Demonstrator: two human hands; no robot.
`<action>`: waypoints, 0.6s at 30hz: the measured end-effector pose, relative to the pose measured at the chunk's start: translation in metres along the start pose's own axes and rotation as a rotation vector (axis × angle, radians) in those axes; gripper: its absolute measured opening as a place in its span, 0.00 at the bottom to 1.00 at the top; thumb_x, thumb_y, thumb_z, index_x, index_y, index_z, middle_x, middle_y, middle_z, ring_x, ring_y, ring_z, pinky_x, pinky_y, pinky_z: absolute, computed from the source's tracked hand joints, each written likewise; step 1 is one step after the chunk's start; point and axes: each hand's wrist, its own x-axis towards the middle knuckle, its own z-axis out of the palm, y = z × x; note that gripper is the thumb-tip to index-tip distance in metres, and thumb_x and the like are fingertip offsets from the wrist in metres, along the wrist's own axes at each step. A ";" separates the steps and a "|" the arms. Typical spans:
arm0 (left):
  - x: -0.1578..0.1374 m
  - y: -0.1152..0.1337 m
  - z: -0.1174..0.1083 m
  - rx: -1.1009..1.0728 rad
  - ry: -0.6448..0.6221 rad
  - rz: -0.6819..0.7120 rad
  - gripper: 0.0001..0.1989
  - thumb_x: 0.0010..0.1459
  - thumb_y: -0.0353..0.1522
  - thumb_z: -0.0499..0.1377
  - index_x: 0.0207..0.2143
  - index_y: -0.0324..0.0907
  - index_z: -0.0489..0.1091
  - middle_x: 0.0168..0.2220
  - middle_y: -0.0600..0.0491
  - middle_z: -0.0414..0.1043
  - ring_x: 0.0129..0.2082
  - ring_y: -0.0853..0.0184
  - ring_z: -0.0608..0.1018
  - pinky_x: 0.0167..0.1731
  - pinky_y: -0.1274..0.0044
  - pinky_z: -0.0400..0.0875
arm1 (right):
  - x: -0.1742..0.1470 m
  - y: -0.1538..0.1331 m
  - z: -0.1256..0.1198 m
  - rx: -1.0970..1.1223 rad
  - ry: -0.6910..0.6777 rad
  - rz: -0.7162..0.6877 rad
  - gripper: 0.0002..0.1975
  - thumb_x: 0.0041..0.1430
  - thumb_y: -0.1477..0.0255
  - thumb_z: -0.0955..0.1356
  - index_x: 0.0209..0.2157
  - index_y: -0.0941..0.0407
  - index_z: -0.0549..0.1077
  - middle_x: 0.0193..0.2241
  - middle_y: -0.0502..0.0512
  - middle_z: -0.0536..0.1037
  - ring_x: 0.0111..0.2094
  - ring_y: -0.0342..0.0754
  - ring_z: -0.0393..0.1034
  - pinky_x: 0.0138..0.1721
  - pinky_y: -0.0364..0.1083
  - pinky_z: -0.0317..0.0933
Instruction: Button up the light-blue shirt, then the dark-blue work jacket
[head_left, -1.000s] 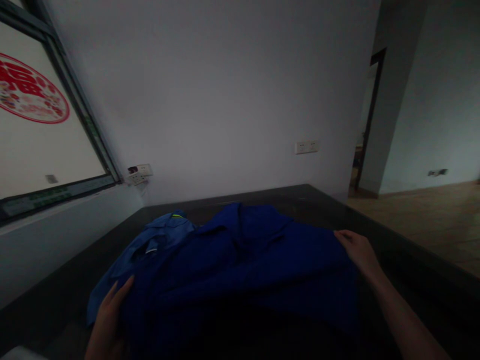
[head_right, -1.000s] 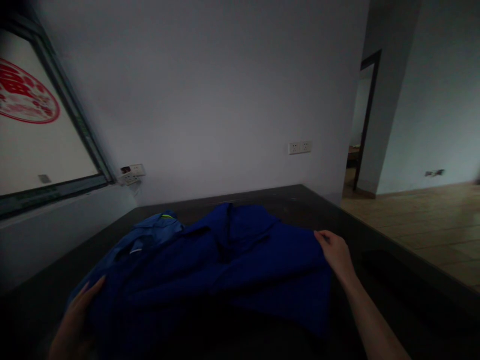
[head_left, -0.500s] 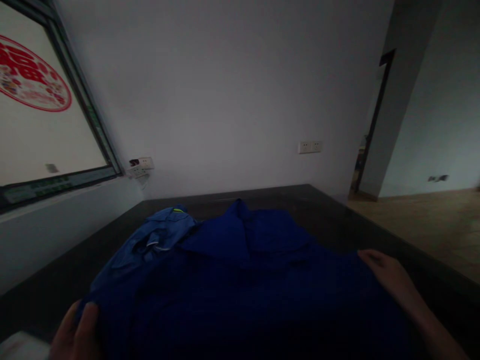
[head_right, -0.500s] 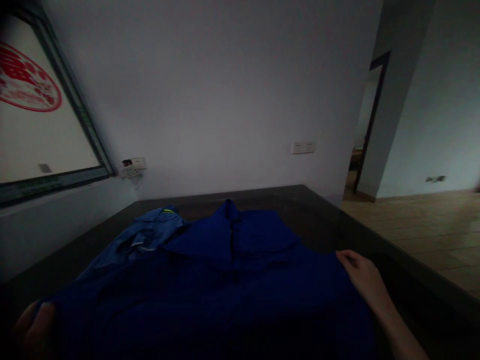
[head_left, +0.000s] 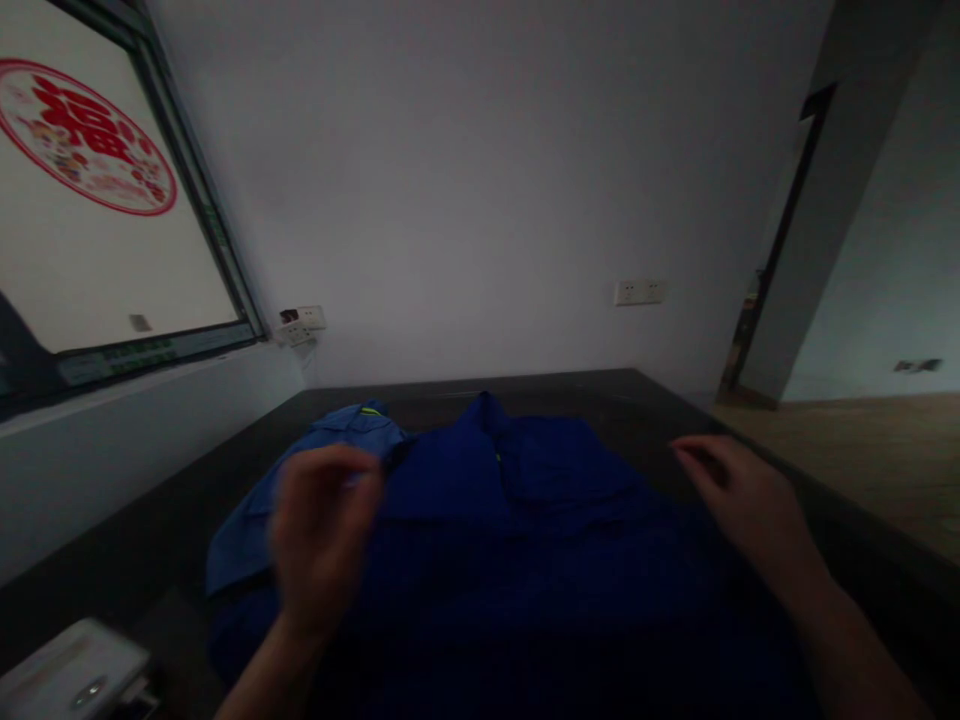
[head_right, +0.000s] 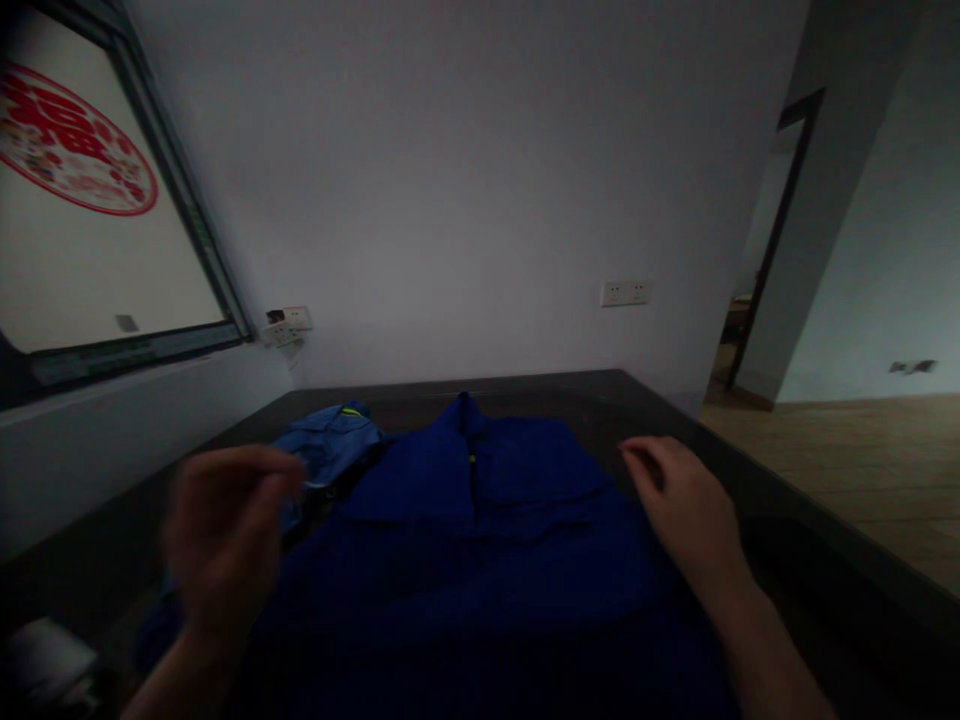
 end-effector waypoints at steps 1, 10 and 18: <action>-0.003 -0.009 0.025 0.080 -0.294 0.080 0.10 0.54 0.38 0.57 0.36 0.43 0.69 0.32 0.54 0.72 0.34 0.66 0.74 0.37 0.75 0.71 | 0.005 -0.021 0.011 0.040 -0.028 -0.048 0.16 0.56 0.61 0.59 0.37 0.54 0.73 0.38 0.58 0.76 0.39 0.54 0.70 0.42 0.51 0.61; -0.077 -0.146 0.118 0.650 -1.066 0.095 0.16 0.60 0.34 0.53 0.51 0.48 0.67 0.57 0.50 0.64 0.58 0.61 0.63 0.59 0.60 0.51 | -0.034 -0.048 0.164 -0.051 -0.596 -0.233 0.23 0.56 0.75 0.64 0.55 0.56 0.66 0.55 0.61 0.68 0.55 0.54 0.62 0.53 0.52 0.57; -0.067 -0.152 0.113 0.500 -0.976 -0.022 0.13 0.61 0.29 0.49 0.42 0.45 0.71 0.45 0.52 0.75 0.47 0.64 0.74 0.50 0.71 0.64 | -0.037 -0.041 0.167 -0.098 -0.603 -0.152 0.16 0.60 0.74 0.62 0.48 0.54 0.72 0.51 0.57 0.73 0.52 0.51 0.66 0.51 0.48 0.59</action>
